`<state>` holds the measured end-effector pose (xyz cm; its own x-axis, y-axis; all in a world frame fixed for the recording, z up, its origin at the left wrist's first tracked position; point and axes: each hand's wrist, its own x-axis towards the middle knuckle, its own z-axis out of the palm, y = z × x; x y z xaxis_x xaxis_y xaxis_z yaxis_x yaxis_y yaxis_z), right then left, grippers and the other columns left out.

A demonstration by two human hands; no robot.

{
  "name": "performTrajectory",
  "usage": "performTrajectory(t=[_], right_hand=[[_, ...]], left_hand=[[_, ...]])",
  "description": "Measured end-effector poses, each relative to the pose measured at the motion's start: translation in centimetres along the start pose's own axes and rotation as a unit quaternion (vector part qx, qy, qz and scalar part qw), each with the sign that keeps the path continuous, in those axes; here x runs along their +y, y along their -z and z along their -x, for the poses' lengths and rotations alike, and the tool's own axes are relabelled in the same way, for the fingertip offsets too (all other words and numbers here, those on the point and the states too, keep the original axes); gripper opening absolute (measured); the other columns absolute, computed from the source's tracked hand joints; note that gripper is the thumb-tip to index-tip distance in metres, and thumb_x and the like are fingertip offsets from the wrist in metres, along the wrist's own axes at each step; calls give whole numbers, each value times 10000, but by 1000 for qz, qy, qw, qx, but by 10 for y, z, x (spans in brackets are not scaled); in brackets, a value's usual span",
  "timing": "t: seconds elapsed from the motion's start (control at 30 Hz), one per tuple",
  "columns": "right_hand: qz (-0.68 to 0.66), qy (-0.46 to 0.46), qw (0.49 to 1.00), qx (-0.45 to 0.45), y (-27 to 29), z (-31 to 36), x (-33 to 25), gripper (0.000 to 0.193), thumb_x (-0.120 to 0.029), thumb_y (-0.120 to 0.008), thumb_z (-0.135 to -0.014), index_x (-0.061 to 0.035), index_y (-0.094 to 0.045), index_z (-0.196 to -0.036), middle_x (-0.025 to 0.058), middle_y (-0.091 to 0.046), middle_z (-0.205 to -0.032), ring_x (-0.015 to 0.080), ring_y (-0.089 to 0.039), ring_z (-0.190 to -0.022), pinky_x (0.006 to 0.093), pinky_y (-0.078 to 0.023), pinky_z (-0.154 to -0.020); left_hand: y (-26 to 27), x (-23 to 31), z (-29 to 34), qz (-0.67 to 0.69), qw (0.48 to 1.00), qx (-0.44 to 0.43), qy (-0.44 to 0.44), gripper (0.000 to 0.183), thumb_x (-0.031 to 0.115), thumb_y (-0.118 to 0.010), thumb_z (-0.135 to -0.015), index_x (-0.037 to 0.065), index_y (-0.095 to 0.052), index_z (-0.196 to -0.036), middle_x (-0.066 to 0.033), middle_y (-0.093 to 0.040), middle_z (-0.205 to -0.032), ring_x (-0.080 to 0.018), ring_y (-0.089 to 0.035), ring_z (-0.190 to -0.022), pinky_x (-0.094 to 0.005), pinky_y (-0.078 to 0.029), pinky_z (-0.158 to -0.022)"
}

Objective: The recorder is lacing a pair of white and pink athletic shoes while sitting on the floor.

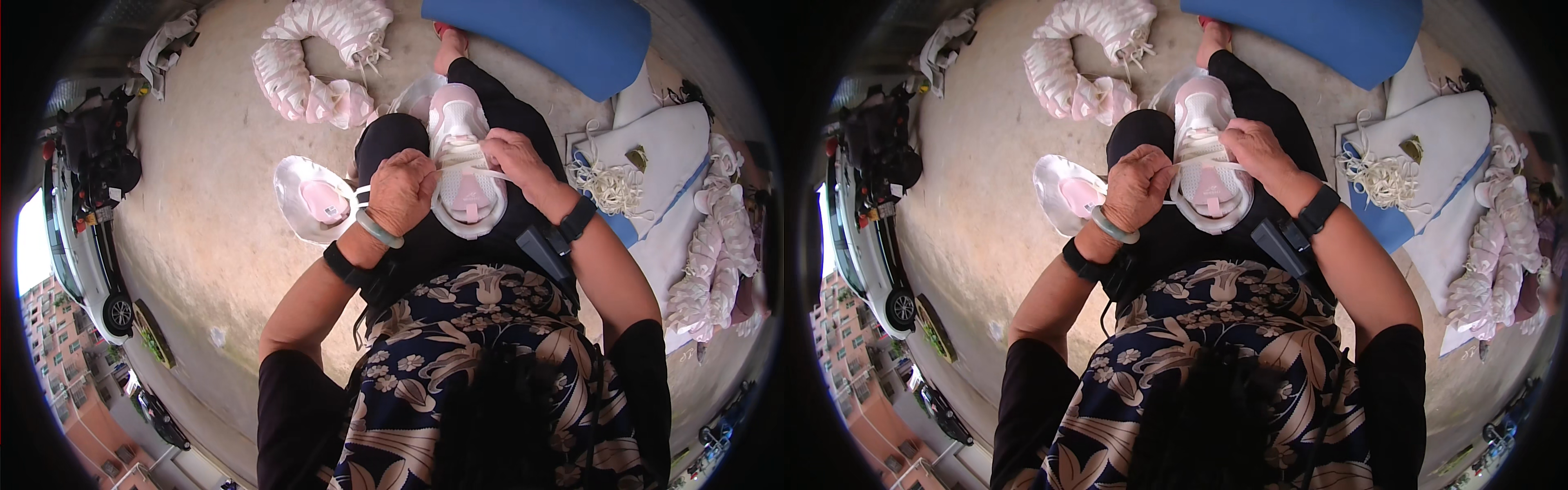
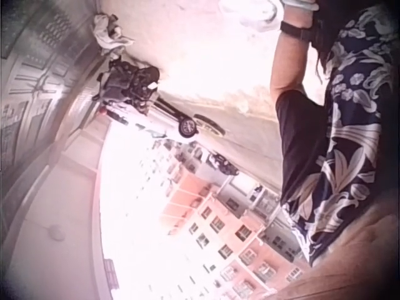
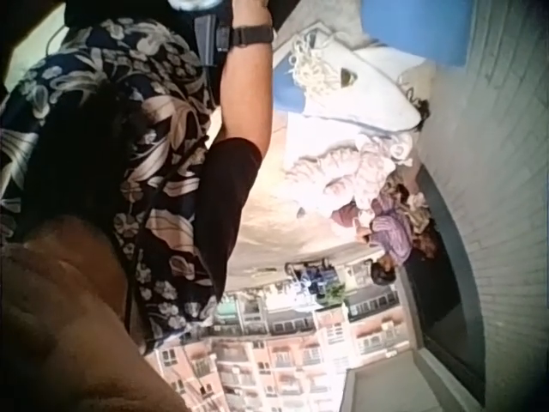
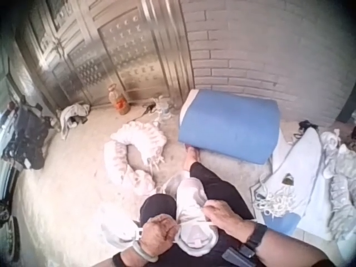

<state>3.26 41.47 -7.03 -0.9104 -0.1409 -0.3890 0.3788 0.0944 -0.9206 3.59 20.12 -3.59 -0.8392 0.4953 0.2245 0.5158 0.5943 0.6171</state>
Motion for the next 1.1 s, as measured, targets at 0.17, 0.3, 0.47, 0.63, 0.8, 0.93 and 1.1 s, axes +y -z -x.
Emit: performTrajectory(t=[0.17,0.3,0.47,0.63,0.8,0.93,1.1], right_hand=[[1,-18,1000,25,-6,4,-2,199,-228,-534,-852,-46,-542,-770,-16,-479,-667,63,-442,-615,219,-378,-577],[-2,24,999,46,-7,7,3,160,-197,-530,-866,-45,-551,-821,-18,-493,-701,61,-453,-635,220,-393,-586],[-30,52,998,33,-2,7,9,121,-133,-540,-829,-17,-573,-840,34,-576,-703,114,-525,-622,279,-445,-581],[163,184,964,100,7,14,3,148,-146,-518,-849,-4,-560,-847,101,-585,-714,188,-558,-639,292,-448,-613],[75,273,959,-1,-23,23,-33,348,-334,-467,-912,-5,-579,-935,106,-585,-705,197,-597,-691,273,-459,-657],[-22,200,966,-160,-18,39,-78,334,-302,-478,-915,-13,-604,-1025,18,-541,-668,75,-517,-625,222,-435,-592],[-136,214,963,-88,25,67,-131,242,-172,-488,-902,21,-569,-1024,-22,-470,-637,40,-394,-554,204,-357,-581]], left_hand=[[15,3,0,-9,1000,-24,-4,31,-5,-606,-720,18,-593,-736,-118,-582,-697,-301,-583,-650,-348,-464,-568],[45,-11,8,-12,998,-56,9,42,-23,-592,-731,13,-572,-724,-114,-557,-658,-290,-561,-608,-334,-445,-535],[46,-4,24,41,992,-117,30,53,-31,-574,-762,4,-565,-723,-112,-530,-619,-254,-539,-557,-311,-426,-521],[51,24,11,107,987,-112,37,18,-11,-577,-791,4,-580,-781,-107,-550,-629,-215,-550,-555,-281,-433,-538],[62,56,-15,133,988,-78,6,54,11,-562,-839,6,-588,-886,-49,-582,-681,-123,-545,-620,-237,-433,-578],[72,70,-29,301,952,-56,6,100,12,-534,-871,5,-568,-964,19,-565,-772,-52,-478,-686,-189,-395,-603],[77,63,-33,395,914,-47,78,119,21,-536,-876,5,-557,-992,31,-520,-733,-22,-437,-658,-163,-358,-594]])
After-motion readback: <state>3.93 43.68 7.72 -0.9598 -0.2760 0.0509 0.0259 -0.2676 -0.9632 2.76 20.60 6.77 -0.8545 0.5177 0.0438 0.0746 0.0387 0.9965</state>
